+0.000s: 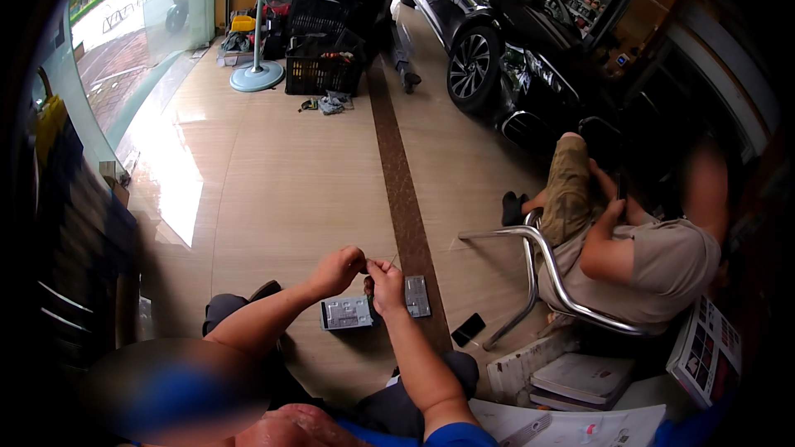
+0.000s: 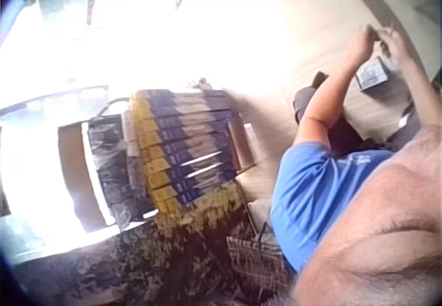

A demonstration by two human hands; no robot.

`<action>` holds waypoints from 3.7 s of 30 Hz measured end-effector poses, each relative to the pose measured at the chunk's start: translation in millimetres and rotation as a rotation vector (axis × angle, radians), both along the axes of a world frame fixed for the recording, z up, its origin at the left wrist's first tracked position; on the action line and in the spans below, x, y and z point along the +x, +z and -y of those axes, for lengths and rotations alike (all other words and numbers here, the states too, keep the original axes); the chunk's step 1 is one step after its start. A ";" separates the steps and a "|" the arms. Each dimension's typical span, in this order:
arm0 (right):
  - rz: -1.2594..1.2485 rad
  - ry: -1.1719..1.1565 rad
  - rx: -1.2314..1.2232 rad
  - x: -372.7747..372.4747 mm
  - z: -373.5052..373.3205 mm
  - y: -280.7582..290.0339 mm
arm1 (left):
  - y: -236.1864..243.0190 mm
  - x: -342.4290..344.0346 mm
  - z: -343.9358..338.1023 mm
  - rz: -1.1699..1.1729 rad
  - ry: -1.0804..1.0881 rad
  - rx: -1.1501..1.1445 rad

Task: The person disassembles a component of a car stereo by using a screwdriver to remove screws from a metal casing and prying it open by hand.

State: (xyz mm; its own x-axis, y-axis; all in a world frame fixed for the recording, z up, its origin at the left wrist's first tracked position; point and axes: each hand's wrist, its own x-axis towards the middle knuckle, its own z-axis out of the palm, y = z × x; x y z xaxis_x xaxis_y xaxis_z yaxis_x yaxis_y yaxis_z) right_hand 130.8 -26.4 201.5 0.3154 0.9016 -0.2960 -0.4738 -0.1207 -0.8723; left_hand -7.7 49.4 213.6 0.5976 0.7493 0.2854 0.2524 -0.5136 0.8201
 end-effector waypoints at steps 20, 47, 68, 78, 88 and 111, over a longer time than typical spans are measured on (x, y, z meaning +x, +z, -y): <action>0.115 -0.119 -0.352 90.6 -12.8 -117.2 | -8.8 -15.9 -42.8 -0.780 -0.343 -0.056; 0.839 0.042 -0.882 198.7 56.8 -416.5 | -23.9 -18.2 -50.2 -0.840 -0.337 -0.004; 0.850 0.169 -0.883 134.8 59.2 -273.6 | -25.7 -53.0 -59.7 -0.783 -0.246 0.003; 1.381 0.614 -0.235 39.4 48.4 -49.1 | -12.3 -57.2 -64.0 -0.704 -0.247 0.024; 1.269 0.653 -0.302 -44.8 50.5 -42.6 | -14.5 -54.8 -62.8 -0.755 -0.241 0.004; 1.362 0.710 -0.349 -21.4 55.3 -115.5 | -23.2 -50.5 -65.8 -0.811 -0.283 -0.060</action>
